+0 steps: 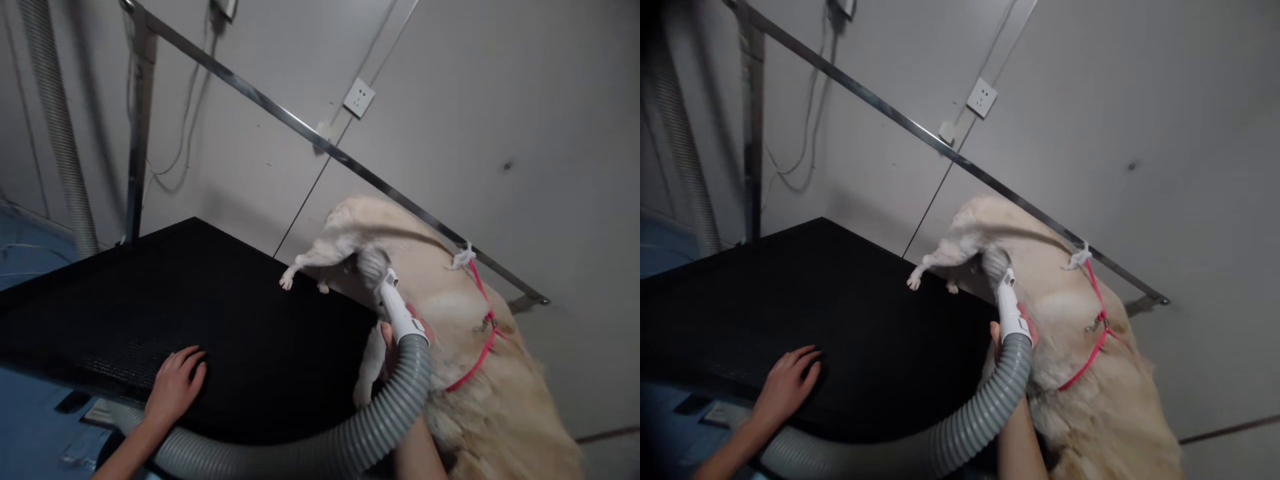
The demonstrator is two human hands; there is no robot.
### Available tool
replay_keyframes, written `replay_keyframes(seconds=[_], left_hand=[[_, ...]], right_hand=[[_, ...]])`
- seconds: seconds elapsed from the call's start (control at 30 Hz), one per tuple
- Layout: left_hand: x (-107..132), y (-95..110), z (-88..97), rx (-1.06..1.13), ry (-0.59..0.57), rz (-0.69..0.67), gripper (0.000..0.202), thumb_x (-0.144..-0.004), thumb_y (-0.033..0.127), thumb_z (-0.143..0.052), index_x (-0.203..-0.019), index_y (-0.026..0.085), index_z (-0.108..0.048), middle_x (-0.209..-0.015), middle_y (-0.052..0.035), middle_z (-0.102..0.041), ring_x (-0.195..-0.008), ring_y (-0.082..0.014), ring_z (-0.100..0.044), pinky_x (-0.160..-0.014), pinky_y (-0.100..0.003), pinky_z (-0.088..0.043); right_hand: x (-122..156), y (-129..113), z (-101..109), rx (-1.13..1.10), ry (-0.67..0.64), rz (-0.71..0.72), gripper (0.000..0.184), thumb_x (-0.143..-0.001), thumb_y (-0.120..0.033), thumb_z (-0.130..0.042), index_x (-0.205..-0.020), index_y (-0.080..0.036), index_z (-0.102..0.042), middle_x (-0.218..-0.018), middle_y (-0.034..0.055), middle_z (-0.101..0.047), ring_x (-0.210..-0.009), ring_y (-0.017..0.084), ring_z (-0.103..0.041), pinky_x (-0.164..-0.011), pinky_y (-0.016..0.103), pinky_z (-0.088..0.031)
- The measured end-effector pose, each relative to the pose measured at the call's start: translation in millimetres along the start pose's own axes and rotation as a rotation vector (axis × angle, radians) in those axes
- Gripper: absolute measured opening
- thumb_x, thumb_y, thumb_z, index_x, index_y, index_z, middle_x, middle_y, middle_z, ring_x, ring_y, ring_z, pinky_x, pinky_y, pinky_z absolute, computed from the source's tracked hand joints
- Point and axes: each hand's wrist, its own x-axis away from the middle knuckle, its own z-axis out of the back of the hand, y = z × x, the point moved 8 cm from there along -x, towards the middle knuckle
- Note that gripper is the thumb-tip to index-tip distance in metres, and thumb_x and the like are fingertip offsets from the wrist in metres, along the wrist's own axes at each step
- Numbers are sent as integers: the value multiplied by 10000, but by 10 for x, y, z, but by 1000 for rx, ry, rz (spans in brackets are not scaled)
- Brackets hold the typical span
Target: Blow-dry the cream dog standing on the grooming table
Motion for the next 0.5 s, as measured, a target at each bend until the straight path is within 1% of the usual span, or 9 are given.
replay_keyframes(seconds=[0.1,0.17,0.27,0.33,0.37,0.4,0.43,0.47,0.5], left_hand=[[-13,-47,-29,26,10,1,460,-927,518,-467,-1049,225,-801,-1231,-155,-797,-1164,-362,-731,-1199,-585,-476],[-14,-87,-54,43,13,2,444,-915,516,-482,-1030,236,-808,-1214,-152,-804,-1154,-364,-741,-1184,-584,-495],[0,-117,-140,71,-5,-9,413,-897,516,-514,-1002,257,-818,-1192,-142,-815,-1131,-368,-755,-1154,-594,-524],[-13,-119,-191,96,-26,-12,398,-878,520,-541,-989,263,-824,-1181,-139,-820,-1120,-382,-759,-1130,-615,-541],[-45,-119,-183,114,-34,-3,396,-868,523,-549,-988,266,-826,-1181,-139,-820,-1122,-390,-760,-1119,-627,-548],[-103,-115,-136,140,-40,13,397,-858,530,-555,-988,272,-827,-1178,-136,-822,-1122,-397,-762,-1100,-634,-561],[-193,-95,-37,175,-42,31,398,-850,543,-558,-993,285,-826,-1174,-128,-822,-1121,-399,-765,-1072,-631,-583],[-316,-47,123,213,-34,42,399,-846,561,-561,-998,301,-822,-1164,-115,-823,-1114,-398,-767,-1043,-624,-603],[-468,37,344,252,-16,42,400,-846,584,-562,-1003,318,-817,-1146,-99,-821,-1102,-393,-769,-1010,-611,-623]], right_hand=[[-93,-140,-123,30,-1,59,561,-775,-445,-830,-1257,-242,-630,-1328,124,-697,-1302,353,-641,-1213,641,-467],[-118,-233,-135,27,59,79,522,-769,-456,-812,-1218,-241,-652,-1300,126,-705,-1297,368,-638,-1199,652,-475],[-100,-280,-183,-27,70,52,477,-766,-451,-802,-1173,-236,-675,-1268,128,-723,-1292,375,-644,-1180,647,-496],[-49,-252,-205,-72,66,9,491,-762,-440,-826,-1177,-227,-675,-1257,129,-737,-1274,367,-663,-1175,637,-506],[-13,-226,-202,-104,77,-18,510,-758,-431,-839,-1193,-225,-668,-1255,127,-743,-1253,358,-680,-1169,632,-511],[27,-198,-199,-145,86,-46,528,-758,-420,-848,-1212,-227,-659,-1262,123,-747,-1234,349,-695,-1166,627,-517],[68,-173,-198,-190,88,-72,542,-759,-408,-853,-1230,-233,-649,-1278,119,-750,-1224,339,-706,-1163,620,-521],[108,-154,-192,-230,90,-97,554,-762,-393,-855,-1249,-240,-641,-1307,116,-747,-1231,330,-708,-1166,611,-523],[146,-143,-170,-258,105,-118,573,-764,-382,-857,-1273,-245,-630,-1344,116,-738,-1252,324,-703,-1174,602,-521]])
